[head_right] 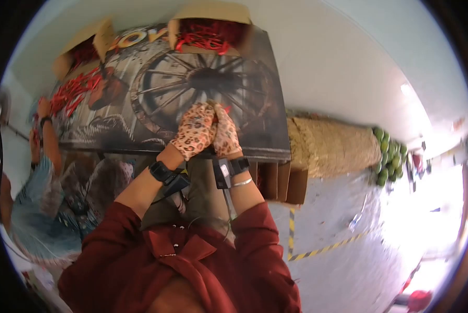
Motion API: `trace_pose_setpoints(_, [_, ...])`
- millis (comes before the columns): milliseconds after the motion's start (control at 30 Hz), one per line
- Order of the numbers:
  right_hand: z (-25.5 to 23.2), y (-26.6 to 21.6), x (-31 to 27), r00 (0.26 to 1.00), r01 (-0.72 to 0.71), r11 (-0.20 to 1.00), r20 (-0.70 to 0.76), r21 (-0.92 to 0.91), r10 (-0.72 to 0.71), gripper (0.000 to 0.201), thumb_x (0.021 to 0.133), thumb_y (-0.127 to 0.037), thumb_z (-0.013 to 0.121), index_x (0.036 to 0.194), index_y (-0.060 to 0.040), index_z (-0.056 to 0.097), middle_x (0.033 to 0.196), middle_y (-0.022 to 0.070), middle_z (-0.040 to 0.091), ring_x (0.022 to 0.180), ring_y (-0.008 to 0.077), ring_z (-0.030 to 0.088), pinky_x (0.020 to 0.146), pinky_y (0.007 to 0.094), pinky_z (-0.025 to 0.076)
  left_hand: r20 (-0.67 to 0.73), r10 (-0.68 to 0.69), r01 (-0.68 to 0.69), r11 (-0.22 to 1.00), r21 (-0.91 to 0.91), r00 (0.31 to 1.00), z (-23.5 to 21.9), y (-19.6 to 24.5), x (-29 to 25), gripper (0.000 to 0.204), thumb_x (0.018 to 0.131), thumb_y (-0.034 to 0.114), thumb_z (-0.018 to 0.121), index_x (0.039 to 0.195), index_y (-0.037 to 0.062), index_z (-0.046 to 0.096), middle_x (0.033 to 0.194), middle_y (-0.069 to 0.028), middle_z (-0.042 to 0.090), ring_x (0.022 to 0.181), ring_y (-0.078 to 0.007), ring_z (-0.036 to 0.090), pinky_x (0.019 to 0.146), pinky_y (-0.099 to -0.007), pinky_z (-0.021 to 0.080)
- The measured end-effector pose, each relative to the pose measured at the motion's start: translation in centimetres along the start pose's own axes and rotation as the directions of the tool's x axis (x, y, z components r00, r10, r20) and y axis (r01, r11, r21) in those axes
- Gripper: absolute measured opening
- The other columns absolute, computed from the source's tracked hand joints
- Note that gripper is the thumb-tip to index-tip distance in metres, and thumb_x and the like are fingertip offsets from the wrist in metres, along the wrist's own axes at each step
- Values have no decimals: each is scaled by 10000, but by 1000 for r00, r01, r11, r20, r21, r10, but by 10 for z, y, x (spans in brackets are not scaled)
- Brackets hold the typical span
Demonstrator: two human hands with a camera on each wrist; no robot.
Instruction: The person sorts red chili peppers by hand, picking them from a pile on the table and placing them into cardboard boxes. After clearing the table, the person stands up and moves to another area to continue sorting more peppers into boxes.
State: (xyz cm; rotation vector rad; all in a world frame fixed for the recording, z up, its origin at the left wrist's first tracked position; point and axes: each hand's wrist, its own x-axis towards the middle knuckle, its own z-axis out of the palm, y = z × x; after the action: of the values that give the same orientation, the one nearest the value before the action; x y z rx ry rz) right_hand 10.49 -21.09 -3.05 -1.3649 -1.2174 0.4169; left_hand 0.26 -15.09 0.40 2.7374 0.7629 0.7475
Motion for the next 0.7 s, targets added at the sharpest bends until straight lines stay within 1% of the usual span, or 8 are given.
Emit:
trace_pose_setpoints(167, [17, 9, 6, 868, -279, 209, 154, 937, 472, 273, 956, -212, 491, 1129, -15, 564, 1067, 91, 610, 973, 174, 599, 819, 279, 504, -23, 89, -87, 992, 91, 996, -15, 0, -8, 450, 814, 231, 546, 1212, 21, 547, 1330, -166, 465, 1186, -338, 454, 970, -460, 348])
trace_pose_setpoints(300, [15, -8, 3, 862, -213, 261, 55, 942, 504, 307, 871, -81, 549, 1164, 12, 545, 1092, 113, 616, 1030, 198, 586, 864, 309, 482, -31, 156, -152, 983, 99, 987, -20, 7, -14, 501, 823, 259, 566, 1252, 4, 511, 1347, -161, 444, 1186, -332, 452, 970, -462, 342])
trace_pose_setpoints(333, [10, 1, -2, 955, -45, 879, -238, 475, 177, 350, 828, -54, 570, 1170, 12, 540, 1095, 123, 614, 1032, 206, 588, 861, 307, 482, -79, 168, -161, 983, 84, 983, -21, 10, -16, 499, 834, 259, 561, 1261, 6, 506, 1350, -160, 442, 1193, -328, 448, 978, -459, 337])
trace_pose_setpoints(367, [6, 9, -7, 944, 189, 941, -211, -279, -252, 397, 786, -27, 591, 1177, 13, 535, 1099, 133, 613, 1033, 213, 589, 858, 306, 482, -127, 175, -168, 983, 68, 976, -22, 12, -20, 497, 844, 259, 556, 1269, 8, 500, 1353, -159, 440, 1201, -323, 443, 986, -457, 331])
trace_pose_setpoints(400, [-1, -1, -7, 938, 220, 930, -198, -294, -284, 441, 741, -20, 620, 1174, 7, 538, 1090, 127, 612, 1005, 214, 600, 820, 283, 491, -175, 178, -172, 984, 51, 968, -23, 12, -24, 495, 855, 258, 551, 1278, 9, 495, 1356, -158, 439, 1209, -319, 439, 995, -454, 326])
trace_pose_setpoints(467, [-8, -16, -12, 934, -163, 831, -187, 532, 303, 314, 832, -125, 610, 1124, -20, 565, 955, 85, 622, 828, 188, 618, 687, 296, 511, -199, 176, -173, 984, 33, 964, -28, 8, -33, 471, 870, 250, 541, 1277, 17, 499, 1340, -155, 454, 1211, -316, 439, 1004, -447, 321])
trace_pose_setpoints(500, [-14, -19, -13, 803, -273, 257, 72, 927, 592, 279, 865, -177, 604, 1101, -31, 575, 902, 70, 621, 762, 176, 615, 632, 301, 511, -232, 159, -158, 987, 24, 960, -29, 3, -38, 448, 885, 242, 531, 1276, 25, 504, 1324, -151, 469, 1214, -312, 439, 1014, -440, 316])
trace_pose_setpoints(700, [-89, -53, -96, 788, -241, 382, -50, 892, 614, 257, 920, -257, 558, 1057, -41, 584, 808, 46, 591, 635, 135, 567, 476, 256, 449, -168, 0, 28, 986, 164, 986, -21, -47, -65, 306, 917, 176, 495, 1185, 54, 579, 1224, -130, 552, 1168, -309, 480, 1005, -417, 326])
